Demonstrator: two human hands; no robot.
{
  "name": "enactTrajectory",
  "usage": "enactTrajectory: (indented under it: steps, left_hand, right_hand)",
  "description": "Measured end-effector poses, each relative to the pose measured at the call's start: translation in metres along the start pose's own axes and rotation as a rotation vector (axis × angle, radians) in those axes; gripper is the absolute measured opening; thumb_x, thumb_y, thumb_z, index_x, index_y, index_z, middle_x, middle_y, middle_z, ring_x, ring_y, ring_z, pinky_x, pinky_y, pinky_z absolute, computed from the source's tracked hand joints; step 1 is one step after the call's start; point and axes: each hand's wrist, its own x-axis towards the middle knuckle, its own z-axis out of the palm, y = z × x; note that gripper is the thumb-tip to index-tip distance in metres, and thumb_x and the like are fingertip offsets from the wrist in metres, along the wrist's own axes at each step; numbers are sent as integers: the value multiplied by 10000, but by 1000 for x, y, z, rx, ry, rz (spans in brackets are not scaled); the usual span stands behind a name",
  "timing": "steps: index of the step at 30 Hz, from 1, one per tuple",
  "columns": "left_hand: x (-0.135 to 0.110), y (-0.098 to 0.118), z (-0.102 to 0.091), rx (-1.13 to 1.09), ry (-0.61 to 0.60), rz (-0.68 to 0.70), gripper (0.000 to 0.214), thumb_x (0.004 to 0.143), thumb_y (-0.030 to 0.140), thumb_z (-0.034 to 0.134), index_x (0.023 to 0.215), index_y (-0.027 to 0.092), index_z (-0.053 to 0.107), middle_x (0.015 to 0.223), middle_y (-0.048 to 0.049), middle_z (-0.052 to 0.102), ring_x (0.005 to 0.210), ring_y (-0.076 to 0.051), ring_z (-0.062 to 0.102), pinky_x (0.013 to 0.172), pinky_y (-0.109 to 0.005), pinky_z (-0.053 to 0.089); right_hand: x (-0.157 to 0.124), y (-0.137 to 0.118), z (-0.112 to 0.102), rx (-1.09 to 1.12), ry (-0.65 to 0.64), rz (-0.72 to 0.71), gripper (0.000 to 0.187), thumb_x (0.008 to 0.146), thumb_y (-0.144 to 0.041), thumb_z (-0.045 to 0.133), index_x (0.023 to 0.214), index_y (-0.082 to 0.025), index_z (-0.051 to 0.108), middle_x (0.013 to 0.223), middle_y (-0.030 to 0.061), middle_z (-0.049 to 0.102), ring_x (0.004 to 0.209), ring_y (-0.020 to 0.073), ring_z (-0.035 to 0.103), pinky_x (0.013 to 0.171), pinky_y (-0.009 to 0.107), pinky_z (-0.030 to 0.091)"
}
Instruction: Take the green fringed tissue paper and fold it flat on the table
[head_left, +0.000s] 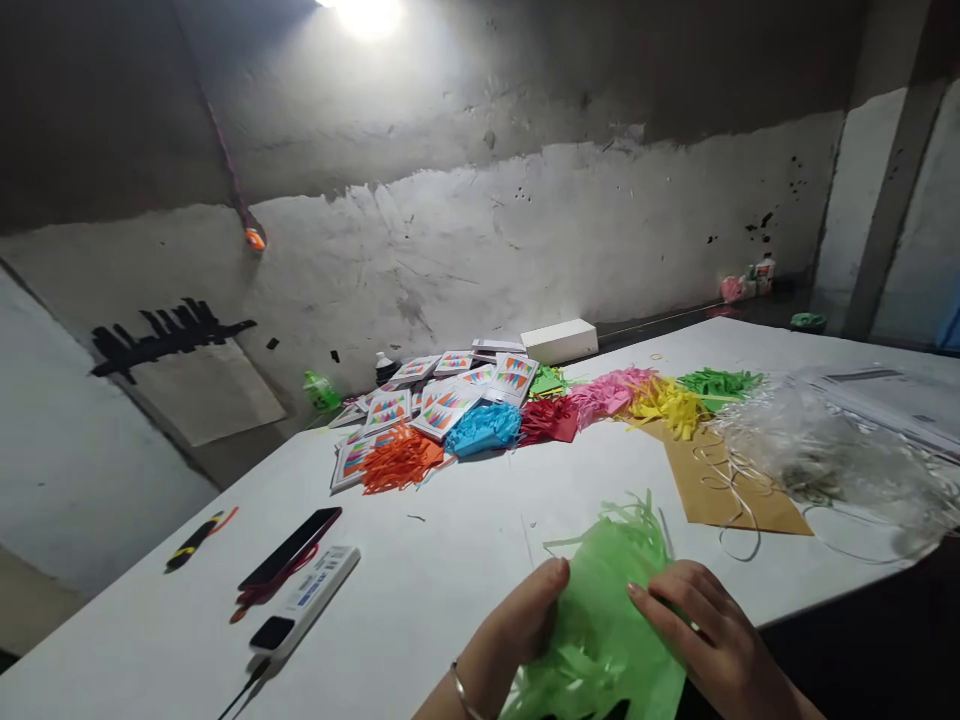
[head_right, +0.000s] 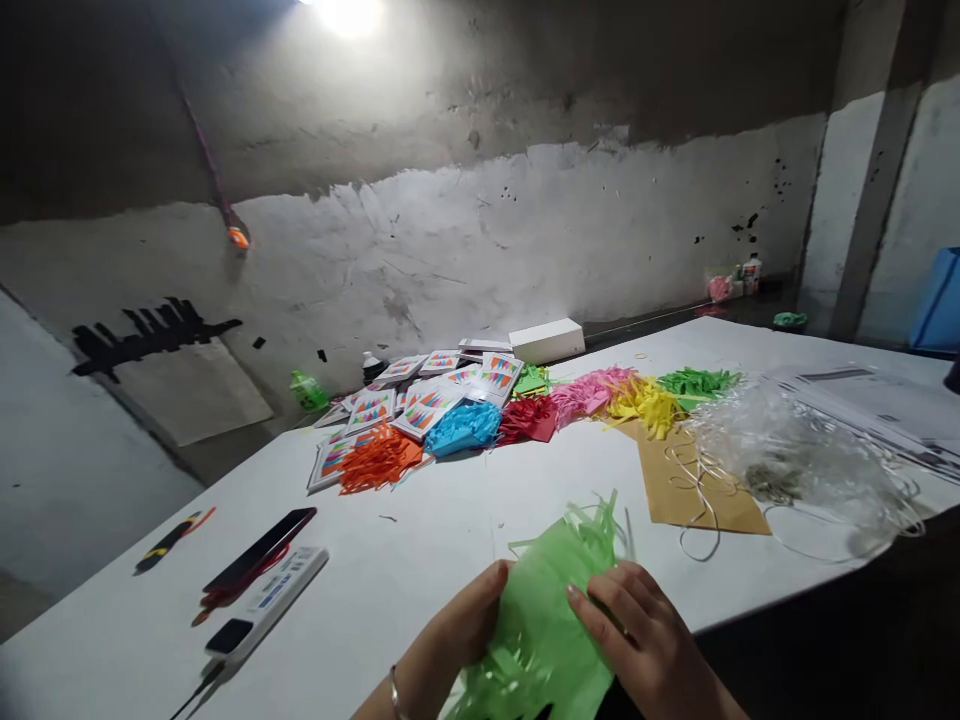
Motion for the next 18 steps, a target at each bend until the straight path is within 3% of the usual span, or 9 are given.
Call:
enactTrajectory:
  steps: [3,6,9,11,14,18]
  left_hand:
    - [3,-12,-3,-66,-46,-55,720,559,770,706,855,115,739,738,-87,734,728,-266,687,769,-398,522]
    - [16,-18,-14,-99,-28,-93,569,520,537,834,907,129,746,754,-59,747,750,-239,690,781,-358,513]
    - [33,-23,-31,-134,34,-125,439,516,301,829,924,157,752,714,-22,746,681,-195,678,706,-306,508]
    - [41,-26,-39,-162,75,-130,371,503,256,806,857,157,759,658,-8,730,632,-191,671,672,-300,508]
    - [41,-28,-40,-214,129,-112,335,592,407,769,825,167,759,678,-13,734,693,-225,702,742,-332,526]
    - [28,-24,-26,-231,115,-155,606,848,688,444,931,173,753,868,-86,776,935,-308,719,902,-438,515]
  right_hand:
    - [1,7,14,16,-22,-26,342,892,-19,463,1130,-126,683,838,100,731,783,231,724,703,387,642]
    - [8,18,30,17,-52,-64,313,894,-32,478,1097,-127,696,835,94,732,763,229,720,694,385,646]
    - [15,36,43,12,-86,-101,308,884,-36,502,1098,-139,698,839,84,737,766,228,720,704,374,650]
    - [17,49,48,13,-105,-109,320,872,-34,521,1117,-148,692,849,78,738,770,228,720,709,370,651]
    - [13,62,50,24,-113,-97,307,863,-33,537,1101,-145,696,848,79,734,754,227,716,688,366,649]
    - [4,65,51,33,-99,-63,277,866,-6,513,1048,-87,707,814,105,720,727,232,710,643,364,645]
